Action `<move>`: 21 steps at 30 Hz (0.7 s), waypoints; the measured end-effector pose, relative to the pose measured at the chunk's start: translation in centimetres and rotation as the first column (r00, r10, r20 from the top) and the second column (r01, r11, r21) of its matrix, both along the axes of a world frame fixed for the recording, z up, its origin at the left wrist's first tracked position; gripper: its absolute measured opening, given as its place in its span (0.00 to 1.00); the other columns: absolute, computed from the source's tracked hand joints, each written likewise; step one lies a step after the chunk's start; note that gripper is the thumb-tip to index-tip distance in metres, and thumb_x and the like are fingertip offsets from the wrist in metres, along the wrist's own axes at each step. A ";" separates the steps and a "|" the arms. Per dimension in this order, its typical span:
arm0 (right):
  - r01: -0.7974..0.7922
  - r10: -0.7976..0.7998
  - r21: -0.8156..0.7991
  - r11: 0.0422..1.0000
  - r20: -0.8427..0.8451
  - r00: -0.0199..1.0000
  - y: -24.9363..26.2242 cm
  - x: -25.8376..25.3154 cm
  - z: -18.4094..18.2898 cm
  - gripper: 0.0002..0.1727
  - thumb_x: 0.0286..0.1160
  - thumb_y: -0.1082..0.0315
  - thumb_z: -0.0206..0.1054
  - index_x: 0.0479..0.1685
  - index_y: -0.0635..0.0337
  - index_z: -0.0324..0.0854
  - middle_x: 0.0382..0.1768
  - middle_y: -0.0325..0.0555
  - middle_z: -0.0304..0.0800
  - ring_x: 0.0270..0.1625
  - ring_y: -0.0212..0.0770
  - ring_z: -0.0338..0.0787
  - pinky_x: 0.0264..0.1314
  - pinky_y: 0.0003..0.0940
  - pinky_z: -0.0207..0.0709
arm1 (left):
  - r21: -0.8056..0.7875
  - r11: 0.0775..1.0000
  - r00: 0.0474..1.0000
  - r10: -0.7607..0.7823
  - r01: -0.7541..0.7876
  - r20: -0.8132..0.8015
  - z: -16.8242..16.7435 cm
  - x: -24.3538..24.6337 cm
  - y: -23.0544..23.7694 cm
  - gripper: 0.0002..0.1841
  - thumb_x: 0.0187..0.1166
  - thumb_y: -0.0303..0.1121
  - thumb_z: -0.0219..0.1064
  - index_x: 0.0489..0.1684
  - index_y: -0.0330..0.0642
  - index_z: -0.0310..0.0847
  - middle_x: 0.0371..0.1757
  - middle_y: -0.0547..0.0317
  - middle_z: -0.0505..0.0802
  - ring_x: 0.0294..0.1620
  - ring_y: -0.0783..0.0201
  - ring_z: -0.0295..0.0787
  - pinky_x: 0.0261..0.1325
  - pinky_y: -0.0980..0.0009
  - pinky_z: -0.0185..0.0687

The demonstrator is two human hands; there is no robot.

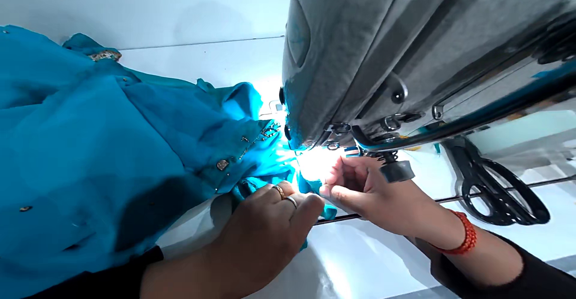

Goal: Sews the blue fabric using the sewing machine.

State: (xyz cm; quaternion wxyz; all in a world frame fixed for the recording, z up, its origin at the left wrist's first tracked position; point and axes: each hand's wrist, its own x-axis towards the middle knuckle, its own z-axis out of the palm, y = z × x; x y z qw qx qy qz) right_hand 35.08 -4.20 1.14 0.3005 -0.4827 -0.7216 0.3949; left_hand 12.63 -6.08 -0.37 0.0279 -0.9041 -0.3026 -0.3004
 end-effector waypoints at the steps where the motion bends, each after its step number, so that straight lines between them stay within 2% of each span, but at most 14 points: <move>1: 0.014 -0.014 -0.032 0.999 -0.018 1.000 -0.1 0.0 0.1 0.05 0.64 0.67 0.73 0.32 0.48 0.81 0.20 0.25 0.85 0.21 0.17 0.82 0.22 0.12 0.74 | 0.042 0.999 1.000 -0.016 0.016 -0.020 0.0 0.1 -0.1 0.08 0.81 0.29 0.60 0.46 0.46 0.86 0.33 0.62 0.93 0.38 0.62 0.88 0.40 0.73 0.79; 3: 0.026 -0.028 -0.028 0.999 -0.078 0.997 -0.2 0.0 0.0 0.06 0.64 0.67 0.75 0.36 0.49 0.84 0.23 0.26 0.88 0.23 0.18 0.84 0.24 0.12 0.77 | 0.107 0.994 0.998 -0.032 0.037 -0.048 0.1 0.2 -0.3 0.09 0.83 0.26 0.58 0.46 0.43 0.86 0.34 0.59 0.94 0.37 0.61 0.89 0.39 0.73 0.80; 5: -0.021 0.030 0.079 0.997 -0.116 0.993 -0.1 0.0 -0.5 0.06 0.67 0.67 0.74 0.40 0.51 0.84 0.25 0.25 0.87 0.22 0.17 0.80 0.22 0.11 0.74 | 0.141 0.988 0.996 -0.057 0.066 -0.068 0.1 0.3 -0.4 0.10 0.84 0.23 0.55 0.46 0.40 0.84 0.34 0.57 0.94 0.36 0.60 0.89 0.40 0.73 0.81; 7: -0.055 0.075 0.230 0.972 -0.076 0.994 0.0 -0.2 -0.8 0.05 0.66 0.66 0.72 0.39 0.51 0.83 0.26 0.25 0.86 0.21 0.15 0.78 0.21 0.10 0.72 | 0.167 0.983 0.993 -0.066 0.081 -0.094 0.2 0.3 -0.5 0.11 0.85 0.22 0.53 0.47 0.40 0.84 0.39 0.55 0.96 0.38 0.60 0.91 0.41 0.73 0.82; 10: -0.127 0.120 0.430 0.894 0.044 0.992 0.3 -0.1 -0.9 0.04 0.67 0.64 0.71 0.37 0.50 0.83 0.31 0.26 0.87 0.31 0.14 0.82 0.32 0.09 0.75 | 0.202 0.975 0.992 -0.068 0.090 -0.110 0.2 0.4 -0.5 0.12 0.85 0.22 0.53 0.46 0.40 0.85 0.40 0.54 0.97 0.36 0.60 0.91 0.40 0.73 0.82; 12: -0.161 0.156 0.449 0.879 0.048 0.987 0.4 0.0 -0.9 0.04 0.68 0.64 0.71 0.36 0.51 0.82 0.31 0.27 0.87 0.34 0.15 0.84 0.35 0.10 0.78 | 0.207 0.973 0.990 -0.077 0.099 -0.115 0.1 0.4 -0.6 0.12 0.85 0.22 0.53 0.45 0.40 0.85 0.40 0.54 0.97 0.35 0.60 0.90 0.40 0.72 0.81; 14: -0.204 0.198 0.418 0.885 0.058 0.978 0.5 0.1 -1.0 0.04 0.72 0.64 0.69 0.36 0.51 0.80 0.29 0.26 0.84 0.29 0.14 0.80 0.31 0.09 0.76 | 0.208 0.971 0.988 -0.092 0.116 -0.125 0.1 0.4 -0.6 0.12 0.86 0.22 0.53 0.45 0.40 0.84 0.41 0.54 0.97 0.37 0.61 0.90 0.42 0.72 0.81; 17: -0.275 0.262 0.429 0.860 0.091 0.961 0.7 0.3 -0.9 0.04 0.78 0.64 0.65 0.38 0.53 0.79 0.28 0.28 0.82 0.28 0.15 0.79 0.31 0.10 0.75 | 0.206 0.969 0.987 -0.115 0.136 -0.113 0.1 0.3 -0.6 0.12 0.86 0.22 0.53 0.44 0.40 0.85 0.40 0.53 0.97 0.38 0.60 0.91 0.43 0.72 0.81; 21: -0.298 0.283 0.399 0.867 0.096 0.954 0.6 0.3 -0.8 0.03 0.75 0.66 0.63 0.40 0.53 0.79 0.27 0.28 0.82 0.25 0.14 0.76 0.27 0.09 0.72 | 0.106 0.990 0.995 -0.097 0.097 -0.007 0.1 -0.1 -0.3 0.08 0.85 0.25 0.56 0.46 0.41 0.83 0.36 0.56 0.94 0.37 0.61 0.90 0.42 0.75 0.83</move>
